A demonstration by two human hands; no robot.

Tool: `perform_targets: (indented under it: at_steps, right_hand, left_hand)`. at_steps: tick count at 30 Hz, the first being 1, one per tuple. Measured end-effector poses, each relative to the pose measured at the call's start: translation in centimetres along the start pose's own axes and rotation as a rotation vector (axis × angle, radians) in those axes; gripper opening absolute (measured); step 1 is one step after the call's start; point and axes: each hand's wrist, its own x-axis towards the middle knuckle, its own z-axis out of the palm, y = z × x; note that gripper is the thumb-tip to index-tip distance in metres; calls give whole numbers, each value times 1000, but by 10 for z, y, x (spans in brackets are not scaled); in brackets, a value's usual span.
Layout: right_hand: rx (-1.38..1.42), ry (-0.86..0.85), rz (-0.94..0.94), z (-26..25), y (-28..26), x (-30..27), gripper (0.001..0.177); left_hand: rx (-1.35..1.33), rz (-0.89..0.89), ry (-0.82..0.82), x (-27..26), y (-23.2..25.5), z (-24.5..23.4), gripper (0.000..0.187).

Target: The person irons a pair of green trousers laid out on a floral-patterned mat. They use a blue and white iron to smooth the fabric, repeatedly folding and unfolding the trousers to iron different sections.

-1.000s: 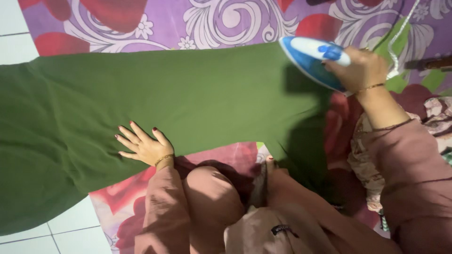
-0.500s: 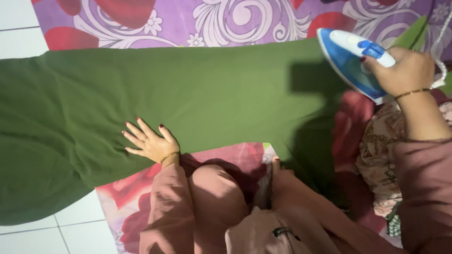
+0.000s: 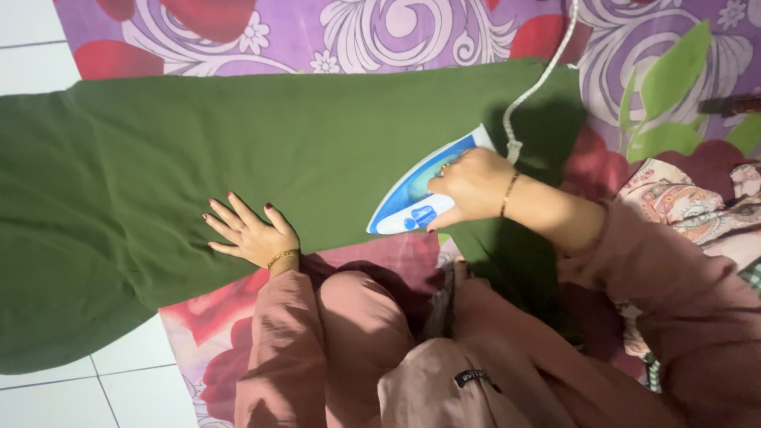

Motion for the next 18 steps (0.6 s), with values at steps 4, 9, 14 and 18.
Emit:
perform_targets:
  at_steps: [4,9,14,18]
  right_hand:
    - [-10,64,71,2,-6,-5,48]
    - [-41,422,-15,26,-44,-2,55]
    - [-73,499,3,52,-25,1,52]
    - [-121,458,61,55,-13,-7,52]
  left_hand:
    - [10,-26,-30,2,1,-2,73]
    - [9,-11,-12,1,3,2,73]
    - [41,-5,9,1,2,3,70]
    - [21,-28,-27,-1,6,0,72]
